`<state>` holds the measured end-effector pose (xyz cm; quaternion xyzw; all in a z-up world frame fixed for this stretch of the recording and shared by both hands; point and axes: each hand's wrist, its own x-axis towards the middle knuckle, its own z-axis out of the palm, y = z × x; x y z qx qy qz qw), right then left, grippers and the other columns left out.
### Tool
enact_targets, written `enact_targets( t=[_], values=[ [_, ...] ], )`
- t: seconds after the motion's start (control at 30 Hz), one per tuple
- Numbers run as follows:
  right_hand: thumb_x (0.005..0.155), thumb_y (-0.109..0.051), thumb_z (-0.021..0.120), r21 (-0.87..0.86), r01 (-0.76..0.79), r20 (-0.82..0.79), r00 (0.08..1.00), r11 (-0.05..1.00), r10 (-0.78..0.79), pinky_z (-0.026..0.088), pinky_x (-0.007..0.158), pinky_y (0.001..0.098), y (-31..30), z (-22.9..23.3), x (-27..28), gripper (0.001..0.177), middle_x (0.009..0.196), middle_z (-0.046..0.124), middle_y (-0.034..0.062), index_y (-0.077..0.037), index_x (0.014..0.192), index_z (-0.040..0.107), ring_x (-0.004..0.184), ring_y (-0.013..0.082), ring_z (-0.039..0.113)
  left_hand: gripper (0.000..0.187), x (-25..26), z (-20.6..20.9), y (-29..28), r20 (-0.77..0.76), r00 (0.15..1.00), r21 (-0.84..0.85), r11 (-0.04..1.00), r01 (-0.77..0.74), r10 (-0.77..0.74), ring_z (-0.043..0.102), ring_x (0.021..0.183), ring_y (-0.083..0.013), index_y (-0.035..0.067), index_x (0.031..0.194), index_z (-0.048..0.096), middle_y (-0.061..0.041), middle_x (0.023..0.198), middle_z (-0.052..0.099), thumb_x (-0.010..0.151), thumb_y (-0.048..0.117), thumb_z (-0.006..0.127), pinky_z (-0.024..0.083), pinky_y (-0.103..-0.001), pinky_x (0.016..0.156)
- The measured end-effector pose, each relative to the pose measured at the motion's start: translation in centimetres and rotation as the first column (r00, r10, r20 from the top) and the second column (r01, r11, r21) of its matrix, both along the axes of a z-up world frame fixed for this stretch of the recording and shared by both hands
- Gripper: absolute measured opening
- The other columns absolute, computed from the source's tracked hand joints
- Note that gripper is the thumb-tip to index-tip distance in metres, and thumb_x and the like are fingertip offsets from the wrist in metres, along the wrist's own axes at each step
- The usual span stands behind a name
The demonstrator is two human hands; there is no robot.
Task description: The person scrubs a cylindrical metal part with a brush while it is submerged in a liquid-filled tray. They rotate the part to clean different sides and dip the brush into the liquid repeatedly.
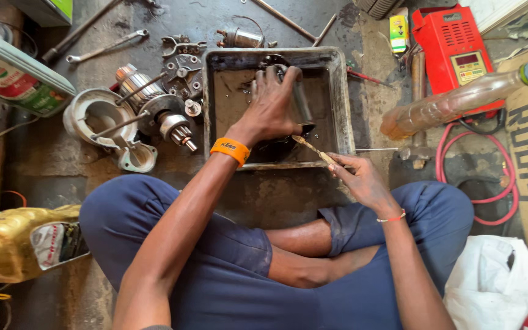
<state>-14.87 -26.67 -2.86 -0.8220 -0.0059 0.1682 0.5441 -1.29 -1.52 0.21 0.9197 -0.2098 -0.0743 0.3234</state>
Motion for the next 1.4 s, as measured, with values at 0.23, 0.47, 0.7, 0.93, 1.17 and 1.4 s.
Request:
enact_targets(
  t=[0.23,0.47,0.7,0.93,1.17,1.4],
  values=[
    [0.097,-0.022,0.067,-0.004,-0.019,0.019,1.000,1.000,0.019,0.049,0.076,0.0233,-0.5,-0.1,-0.1,0.042,0.100,0.071,-0.0037,-0.001,0.133,0.067,0.087,0.0022,0.055,0.128,-0.2,0.3,-1.2,-0.035,0.999,0.084,0.996,-0.006,0.009,0.019,0.141,-0.0646,0.007,0.148,0.017,-0.039,0.151,0.024,0.054,0.031,0.101,0.015,-0.076,0.115],
    [0.098,-0.019,0.065,-0.008,-0.076,0.068,0.995,0.997,0.076,0.050,0.078,0.0240,-0.4,0.2,0.4,0.038,0.099,0.072,-0.0012,0.001,0.130,0.069,0.089,0.0029,0.057,0.137,-2.1,3.3,2.2,-0.189,0.962,0.506,0.859,-0.077,0.197,0.034,0.141,-0.0546,0.009,0.160,0.010,-0.036,0.157,0.024,0.059,0.034,0.098,0.030,-0.074,0.110],
    [0.097,-0.019,0.066,0.018,-0.074,0.081,0.994,0.997,0.072,0.050,0.078,0.0242,-0.1,0.5,0.1,0.039,0.102,0.072,-0.0006,0.004,0.127,0.068,0.090,0.0031,0.058,0.114,-1.6,2.5,-0.5,0.170,0.979,0.362,0.931,0.042,-0.110,0.029,0.137,-0.0600,0.010,0.149,0.033,-0.038,0.150,0.031,0.063,0.053,0.094,0.022,-0.076,0.108],
    [0.097,-0.019,0.067,-0.049,-0.036,0.031,0.999,0.998,0.037,0.049,0.074,0.0257,-0.2,0.5,-0.1,0.039,0.095,0.068,0.0009,0.001,0.131,0.069,0.085,0.0052,0.056,0.140,-0.3,1.3,-0.2,0.000,1.000,0.651,0.759,0.012,-0.016,0.024,0.145,-0.0512,0.004,0.159,0.019,-0.033,0.156,0.025,0.053,0.051,0.096,0.022,-0.072,0.112],
    [0.099,-0.018,0.065,-0.021,-0.028,-0.002,1.000,0.999,0.028,0.046,0.069,0.0254,0.4,1.4,0.0,0.040,0.090,0.065,-0.0053,-0.001,0.134,0.068,0.081,0.0046,0.052,0.138,-1.6,2.7,2.9,-0.111,0.991,0.673,0.740,0.016,0.080,0.019,0.150,-0.0512,0.010,0.162,0.017,-0.023,0.166,0.020,0.053,0.035,0.098,0.025,-0.077,0.111],
    [0.096,-0.027,0.057,-0.462,-0.169,0.015,0.980,0.871,0.199,0.053,0.069,0.0341,1.7,4.4,2.7,0.040,0.077,0.077,0.0102,-0.007,0.128,0.071,0.071,0.0187,0.073,0.128,-1.3,2.8,3.4,-0.080,0.997,0.434,0.900,0.024,0.012,0.020,0.145,-0.0533,0.014,0.156,0.017,-0.027,0.156,0.024,0.056,0.032,0.094,0.019,-0.081,0.108]
  ],
)
